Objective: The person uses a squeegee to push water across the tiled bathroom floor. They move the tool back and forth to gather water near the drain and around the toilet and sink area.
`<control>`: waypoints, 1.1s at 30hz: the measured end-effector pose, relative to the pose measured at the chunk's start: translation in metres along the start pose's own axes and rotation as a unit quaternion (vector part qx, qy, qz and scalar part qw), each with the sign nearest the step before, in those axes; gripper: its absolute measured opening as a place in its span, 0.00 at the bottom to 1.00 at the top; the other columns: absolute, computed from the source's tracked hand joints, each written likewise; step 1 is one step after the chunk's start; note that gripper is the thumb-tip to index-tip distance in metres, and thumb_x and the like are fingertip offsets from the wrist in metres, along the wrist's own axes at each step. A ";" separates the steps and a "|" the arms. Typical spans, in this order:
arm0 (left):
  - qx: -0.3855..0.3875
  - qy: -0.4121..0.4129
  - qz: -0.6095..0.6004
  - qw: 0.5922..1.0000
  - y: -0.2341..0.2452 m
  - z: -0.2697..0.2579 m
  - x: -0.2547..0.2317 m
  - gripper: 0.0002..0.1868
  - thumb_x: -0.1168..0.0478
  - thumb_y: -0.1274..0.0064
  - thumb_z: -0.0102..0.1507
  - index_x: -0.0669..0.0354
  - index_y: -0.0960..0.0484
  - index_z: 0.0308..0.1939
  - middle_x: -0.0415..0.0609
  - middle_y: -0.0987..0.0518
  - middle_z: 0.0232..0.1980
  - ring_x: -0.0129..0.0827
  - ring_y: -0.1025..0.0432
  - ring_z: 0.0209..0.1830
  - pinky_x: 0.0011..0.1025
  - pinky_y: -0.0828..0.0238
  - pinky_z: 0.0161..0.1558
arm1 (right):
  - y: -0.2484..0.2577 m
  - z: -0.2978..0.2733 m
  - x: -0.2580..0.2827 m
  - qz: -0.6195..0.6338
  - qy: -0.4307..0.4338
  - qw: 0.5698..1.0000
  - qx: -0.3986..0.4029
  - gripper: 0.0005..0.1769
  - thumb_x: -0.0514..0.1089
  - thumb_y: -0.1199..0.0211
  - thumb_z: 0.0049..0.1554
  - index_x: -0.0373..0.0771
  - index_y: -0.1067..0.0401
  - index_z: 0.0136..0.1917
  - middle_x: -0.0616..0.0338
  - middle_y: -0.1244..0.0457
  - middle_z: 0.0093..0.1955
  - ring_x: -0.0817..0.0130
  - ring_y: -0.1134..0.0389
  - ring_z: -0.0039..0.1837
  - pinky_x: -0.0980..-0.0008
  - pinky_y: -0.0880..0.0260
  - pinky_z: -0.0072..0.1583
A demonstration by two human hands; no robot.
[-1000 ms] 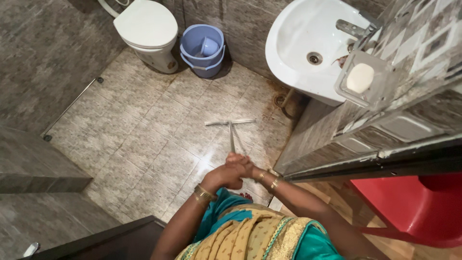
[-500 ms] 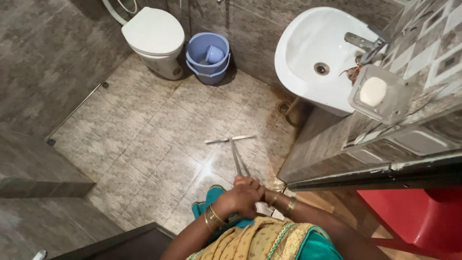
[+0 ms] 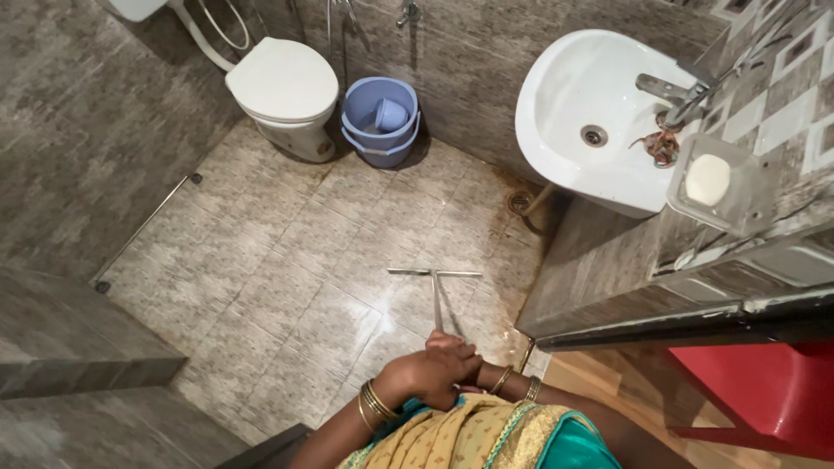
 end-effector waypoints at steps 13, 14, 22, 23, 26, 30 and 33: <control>-0.024 0.049 0.153 0.987 -0.031 0.046 0.080 0.44 0.64 0.44 0.48 0.72 0.37 0.69 0.69 0.37 0.73 0.58 0.43 0.75 0.50 0.44 0.69 | 0.028 0.051 -0.014 -0.062 -0.004 0.995 -0.077 0.11 0.45 0.44 0.58 0.38 0.36 0.51 0.59 0.42 0.54 0.67 0.42 0.58 0.66 0.40 0.62; 0.003 0.039 0.146 0.988 -0.034 0.036 0.062 0.46 0.53 0.42 0.53 0.73 0.39 0.70 0.71 0.39 0.73 0.60 0.44 0.74 0.54 0.48 0.69 | 0.020 0.040 -0.011 -0.054 -0.014 0.996 -0.075 0.11 0.45 0.44 0.58 0.38 0.36 0.52 0.59 0.42 0.54 0.67 0.42 0.58 0.66 0.40 0.62; 0.064 -0.005 0.145 0.987 -0.014 0.022 0.026 0.39 0.45 0.40 0.50 0.64 0.26 0.60 0.63 0.26 0.61 0.54 0.33 0.64 0.53 0.39 0.62 | 0.006 0.015 -0.006 -0.048 -0.044 0.994 -0.088 0.13 0.45 0.44 0.58 0.39 0.36 0.54 0.59 0.41 0.56 0.68 0.41 0.60 0.66 0.40 0.65; 0.020 -0.019 0.140 0.990 -0.011 0.030 0.037 0.41 0.44 0.36 0.47 0.65 0.25 0.57 0.64 0.26 0.61 0.55 0.34 0.64 0.49 0.39 0.64 | 0.012 0.024 -0.011 -0.062 -0.040 0.993 -0.093 0.13 0.45 0.44 0.58 0.39 0.36 0.55 0.59 0.41 0.56 0.68 0.41 0.61 0.66 0.40 0.66; -0.070 -0.009 0.168 0.983 -0.021 0.053 0.082 0.38 0.55 0.37 0.46 0.68 0.26 0.57 0.64 0.26 0.62 0.55 0.32 0.63 0.48 0.34 0.58 | 0.036 0.048 -0.019 -0.083 -0.022 0.991 -0.107 0.14 0.45 0.43 0.58 0.39 0.36 0.56 0.59 0.41 0.57 0.69 0.41 0.62 0.66 0.41 0.67; -0.121 -0.029 0.185 0.975 -0.025 0.048 0.090 0.36 0.60 0.42 0.48 0.69 0.25 0.60 0.62 0.24 0.61 0.54 0.30 0.65 0.46 0.30 0.57 | 0.032 0.056 -0.009 -0.069 -0.027 0.991 -0.108 0.15 0.45 0.43 0.58 0.40 0.36 0.57 0.59 0.41 0.58 0.69 0.41 0.63 0.66 0.41 0.68; -0.059 -0.087 0.104 0.989 -0.005 0.020 0.048 0.48 0.41 0.30 0.47 0.74 0.29 0.59 0.71 0.30 0.61 0.64 0.36 0.62 0.52 0.37 0.58 | 0.009 0.033 0.018 -0.012 -0.058 0.993 -0.105 0.15 0.45 0.43 0.58 0.40 0.35 0.58 0.60 0.40 0.59 0.69 0.41 0.64 0.66 0.41 0.69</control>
Point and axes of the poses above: each hand's wrist, its own z-axis towards the middle knuckle, its own y-axis out of the back of the hand, x = y × z, the point moved 8 cm from there along z, towards the middle knuckle
